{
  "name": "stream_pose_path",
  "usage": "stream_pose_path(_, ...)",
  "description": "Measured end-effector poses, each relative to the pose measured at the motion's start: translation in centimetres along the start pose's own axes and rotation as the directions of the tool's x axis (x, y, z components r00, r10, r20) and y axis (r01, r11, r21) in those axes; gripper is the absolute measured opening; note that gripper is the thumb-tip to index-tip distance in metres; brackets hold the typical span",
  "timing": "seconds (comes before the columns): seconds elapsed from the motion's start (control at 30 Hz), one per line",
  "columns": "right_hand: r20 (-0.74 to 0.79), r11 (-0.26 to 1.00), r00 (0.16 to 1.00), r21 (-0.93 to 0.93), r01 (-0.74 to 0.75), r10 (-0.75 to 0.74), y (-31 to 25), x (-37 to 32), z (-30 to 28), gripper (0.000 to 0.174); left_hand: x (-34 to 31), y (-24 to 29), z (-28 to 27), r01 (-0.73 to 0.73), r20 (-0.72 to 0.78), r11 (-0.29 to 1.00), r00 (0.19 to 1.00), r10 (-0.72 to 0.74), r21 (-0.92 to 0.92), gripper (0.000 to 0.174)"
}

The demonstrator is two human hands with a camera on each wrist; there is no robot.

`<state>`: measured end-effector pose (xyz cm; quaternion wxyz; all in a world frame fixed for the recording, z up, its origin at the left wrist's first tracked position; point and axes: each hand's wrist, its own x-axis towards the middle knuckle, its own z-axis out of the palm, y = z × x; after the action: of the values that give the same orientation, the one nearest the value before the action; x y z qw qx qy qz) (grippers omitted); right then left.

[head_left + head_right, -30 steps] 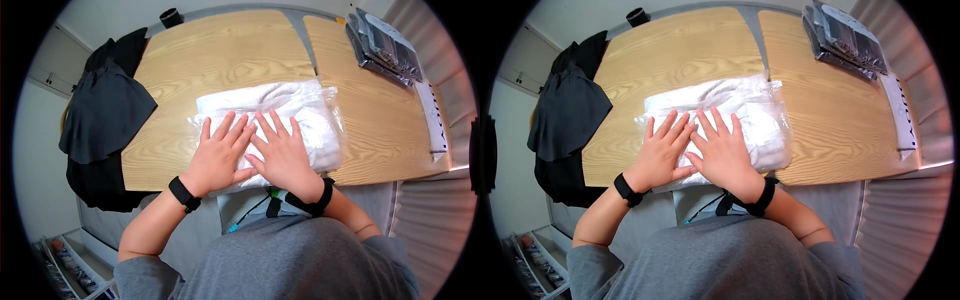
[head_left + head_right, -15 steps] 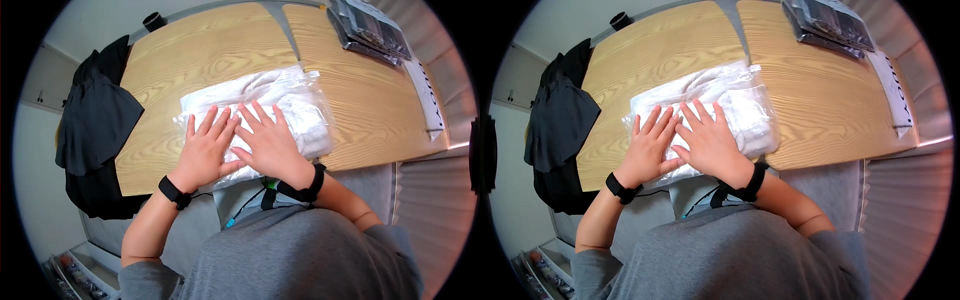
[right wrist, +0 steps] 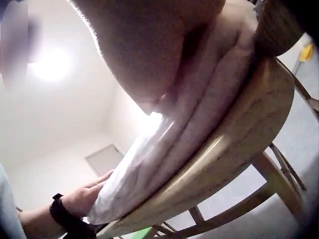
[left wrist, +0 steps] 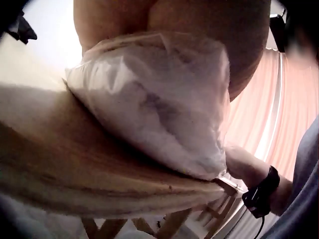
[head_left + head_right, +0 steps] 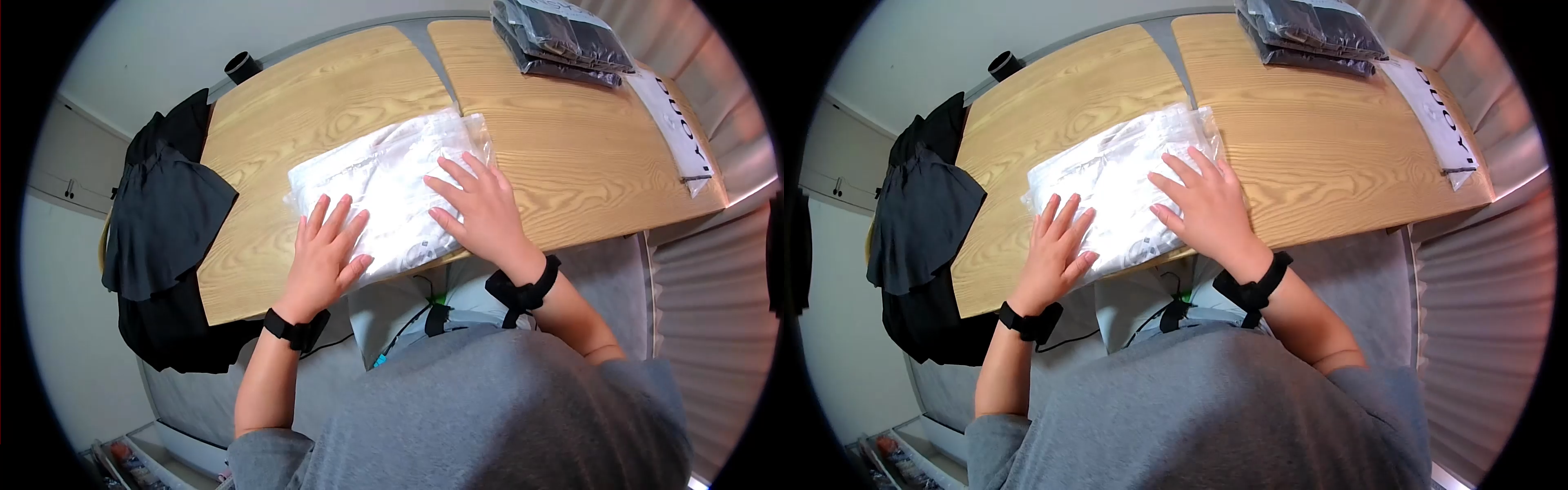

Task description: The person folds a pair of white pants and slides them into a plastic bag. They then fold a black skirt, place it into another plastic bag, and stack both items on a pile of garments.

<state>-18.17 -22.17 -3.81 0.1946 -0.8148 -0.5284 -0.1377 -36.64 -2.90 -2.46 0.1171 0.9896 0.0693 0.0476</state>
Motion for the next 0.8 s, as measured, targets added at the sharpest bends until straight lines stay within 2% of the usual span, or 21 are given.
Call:
stream_pose_path(0.17, -0.052, 0.998, 0.999, 0.061, 0.000, 0.003, 0.3, 0.0, 0.3, 0.036, -0.3, -0.7, 0.0, -0.022, -0.036, 0.999, 0.999, 0.020, -0.045, 0.052)
stream_pose_path(0.23, -0.048, 0.995, 0.998, 0.094, -0.023, 0.028, 0.8, -0.5, 0.3, 0.033, -0.7, -1.5, 0.3, -0.034, -0.043, 0.984, 0.999, 0.027, -0.174, 0.053)
stream_pose_path(0.27, -0.031, 0.991, 0.998, 0.125, -0.050, 0.054, 1.2, -0.8, 0.3, 0.031, -1.2, -1.8, 0.5, -0.032, -0.047, 0.985, 0.999, 0.024, -0.168, 0.053)
stream_pose_path(0.3, -0.033, 0.991, 0.998, 0.128, -0.044, 0.049, 1.5, -1.1, 0.2, 0.031, -1.9, -2.0, 0.8, -0.047, -0.114, 0.986, 0.993, 0.029, -0.158, 0.054)
stream_pose_path(0.33, -0.036, 0.970, 0.994, 0.224, -0.090, 0.101, 1.9, -1.5, 0.1, 0.030, -2.7, -1.9, 0.8, -0.061, -0.178, 0.987, 0.983, 0.034, -0.149, 0.055)
stream_pose_path(0.37, -0.034, 0.938, 0.988, 0.318, -0.134, 0.153, 2.2, -1.8, 0.1, 0.030, -3.5, -1.6, 0.6, -0.042, -0.178, 0.992, 0.984, 0.021, -0.118, 0.062)
stream_pose_path(0.4, -0.035, 0.939, 0.989, 0.319, -0.128, 0.147, 2.6, -2.2, 0.1, 0.030, -4.1, -1.3, 0.6, -0.038, -0.181, 0.992, 0.983, 0.016, -0.116, 0.062)
stream_pose_path(0.47, -0.024, 0.846, 0.959, 0.478, -0.238, 0.283, 3.0, -2.9, 0.4, 0.030, -4.9, -0.9, 0.8, 0.002, -0.199, 0.984, 0.979, -0.038, -0.181, 0.069)
stream_pose_path(0.5, -0.027, 0.847, 0.960, 0.478, -0.233, 0.279, 3.0, -2.9, 0.5, 0.030, -4.9, -0.8, 1.1, 0.011, -0.198, 0.951, 0.977, -0.075, -0.308, 0.073)
stream_pose_path(0.57, -0.026, 0.719, 0.909, 0.621, -0.311, 0.416, 3.0, -3.2, 0.7, 0.030, -5.1, -0.8, 1.7, 0.051, -0.184, 0.936, 0.975, -0.122, -0.349, 0.075)
stream_pose_path(0.6, -0.044, 0.727, 0.909, 0.617, -0.301, 0.414, 3.1, -3.4, 1.0, 0.030, -4.8, -0.8, 2.0, 0.083, -0.171, 0.918, 0.972, -0.160, -0.388, 0.077)
stream_pose_path(0.67, 0.004, 0.591, 0.851, 0.718, -0.369, 0.525, 3.9, -3.5, 1.7, 0.029, -4.7, -1.0, 2.3, 0.043, -0.201, 0.913, 0.970, -0.135, -0.405, 0.079)
stream_pose_path(0.73, 0.089, 0.439, 0.821, 0.810, -0.389, 0.564, 4.3, -3.7, 2.0, 0.030, -4.9, -1.7, 2.9, 0.005, -0.220, 0.906, 0.970, -0.108, -0.424, 0.076)
stream_pose_path(0.77, 0.229, 0.250, 0.749, 0.849, -0.466, 0.622, 3.7, -3.1, 0.5, 0.030, -4.8, -1.8, 3.3, -0.012, -0.263, 0.911, 0.959, -0.107, -0.413, 0.075)
stream_pose_path(0.8, 0.379, 0.043, 0.667, 0.851, -0.524, 0.641, 3.0, -2.7, -0.9, 0.030, -4.7, -1.8, 3.4, -0.007, -0.283, 0.867, 0.946, -0.155, -0.499, 0.072)
